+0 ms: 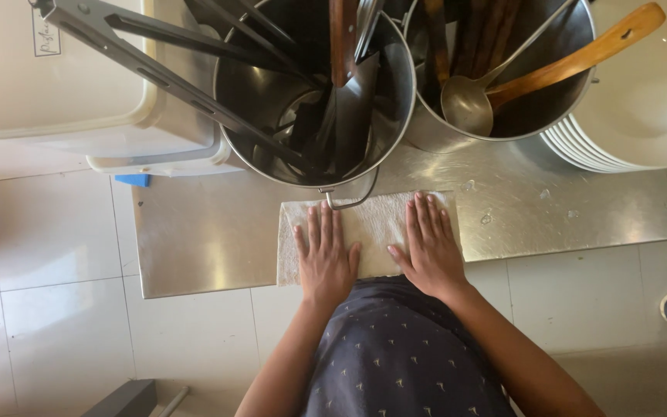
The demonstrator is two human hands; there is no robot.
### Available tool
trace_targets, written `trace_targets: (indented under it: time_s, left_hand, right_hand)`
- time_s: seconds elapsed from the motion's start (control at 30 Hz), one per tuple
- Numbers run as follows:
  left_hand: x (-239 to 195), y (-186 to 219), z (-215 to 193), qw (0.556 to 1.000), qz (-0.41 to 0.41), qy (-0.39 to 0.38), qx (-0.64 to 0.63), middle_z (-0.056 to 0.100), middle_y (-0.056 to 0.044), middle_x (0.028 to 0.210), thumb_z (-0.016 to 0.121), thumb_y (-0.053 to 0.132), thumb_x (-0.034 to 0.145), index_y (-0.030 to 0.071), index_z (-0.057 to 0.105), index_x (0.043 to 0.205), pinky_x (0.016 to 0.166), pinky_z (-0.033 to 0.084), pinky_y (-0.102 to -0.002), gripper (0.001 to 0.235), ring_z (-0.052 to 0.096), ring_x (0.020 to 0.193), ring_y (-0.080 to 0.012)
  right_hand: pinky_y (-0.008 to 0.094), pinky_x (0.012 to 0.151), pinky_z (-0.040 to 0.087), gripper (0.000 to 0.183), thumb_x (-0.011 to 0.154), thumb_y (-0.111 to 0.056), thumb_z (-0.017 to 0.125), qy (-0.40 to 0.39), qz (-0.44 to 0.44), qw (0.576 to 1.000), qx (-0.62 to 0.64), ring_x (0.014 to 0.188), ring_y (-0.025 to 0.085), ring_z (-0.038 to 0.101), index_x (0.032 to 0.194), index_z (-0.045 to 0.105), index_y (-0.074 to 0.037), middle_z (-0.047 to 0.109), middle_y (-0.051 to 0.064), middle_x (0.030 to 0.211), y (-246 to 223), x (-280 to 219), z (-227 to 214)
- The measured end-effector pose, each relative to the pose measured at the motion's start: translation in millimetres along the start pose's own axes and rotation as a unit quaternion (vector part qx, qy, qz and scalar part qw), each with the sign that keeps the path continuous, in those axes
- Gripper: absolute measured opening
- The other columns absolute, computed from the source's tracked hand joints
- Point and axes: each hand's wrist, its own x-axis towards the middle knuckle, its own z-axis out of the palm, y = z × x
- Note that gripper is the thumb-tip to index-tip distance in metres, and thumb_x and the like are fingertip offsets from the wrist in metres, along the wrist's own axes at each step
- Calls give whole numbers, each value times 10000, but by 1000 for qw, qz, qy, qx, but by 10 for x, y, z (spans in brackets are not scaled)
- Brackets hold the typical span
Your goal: Wiping down and sanitizing a stainless steel countertop and equipment handles in a professional kitchen environment.
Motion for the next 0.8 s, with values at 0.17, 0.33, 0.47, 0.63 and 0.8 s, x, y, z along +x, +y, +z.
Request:
trace_targets:
  time_s: [0.17, 0.33, 0.47, 0.63, 0.8]
  left_hand:
    - [-107, 11, -5, 1000, 0, 0, -7, 257, -203, 1669, 426, 451, 1016, -20, 308, 1579, 1228, 98, -601, 743, 162, 1562, -389]
    - [-219, 15, 25, 1000, -7, -3, -4, 253, -194, 1670, 444, 454, 1006, -14, 299, 1579, 1217, 99, -623, 754, 164, 1560, -381]
    - [-262, 21, 9, 1000, -5, -5, -16, 240, -204, 1666, 459, 443, 1001, -31, 290, 1575, 1208, 86, -635, 764, 153, 1553, -394]
    - [-246, 23, -46, 999, 4, -33, -21, 244, -199, 1654, 485, 419, 1000, -6, 316, 1555, 1206, 81, -642, 720, 145, 1549, -397]
    - [-178, 83, -112, 998, 9, -55, -22, 255, -175, 1657, 521, 441, 986, 17, 338, 1535, 1188, 85, -685, 717, 132, 1555, -393]
  right_hand:
    - [548, 1236, 109, 897, 1006, -563, 372, -8, -7, 1000, -8, 1546, 430, 98, 1578, 127, 83, 115, 298, 1661, 17, -52, 43]
    - [552, 1245, 112, 892, 1014, -567, 372, 8, -26, 1000, 11, 1560, 431, 95, 1584, 136, 78, 110, 286, 1674, -9, -121, 5]
    - [555, 1232, 114, 896, 988, -556, 420, 2, -26, 999, 21, 1547, 430, 111, 1572, 167, 75, 125, 277, 1662, 15, -148, 59]
    - [526, 1291, 132, 767, 1027, -551, 431, 93, -60, 992, 58, 1581, 377, 152, 1582, 269, -46, 188, 214, 1692, 81, -236, 161]
    - [520, 1255, 145, 781, 1039, -516, 400, -7, -93, 992, 81, 1572, 380, 165, 1585, 259, 24, 206, 253, 1679, -59, -145, 52]
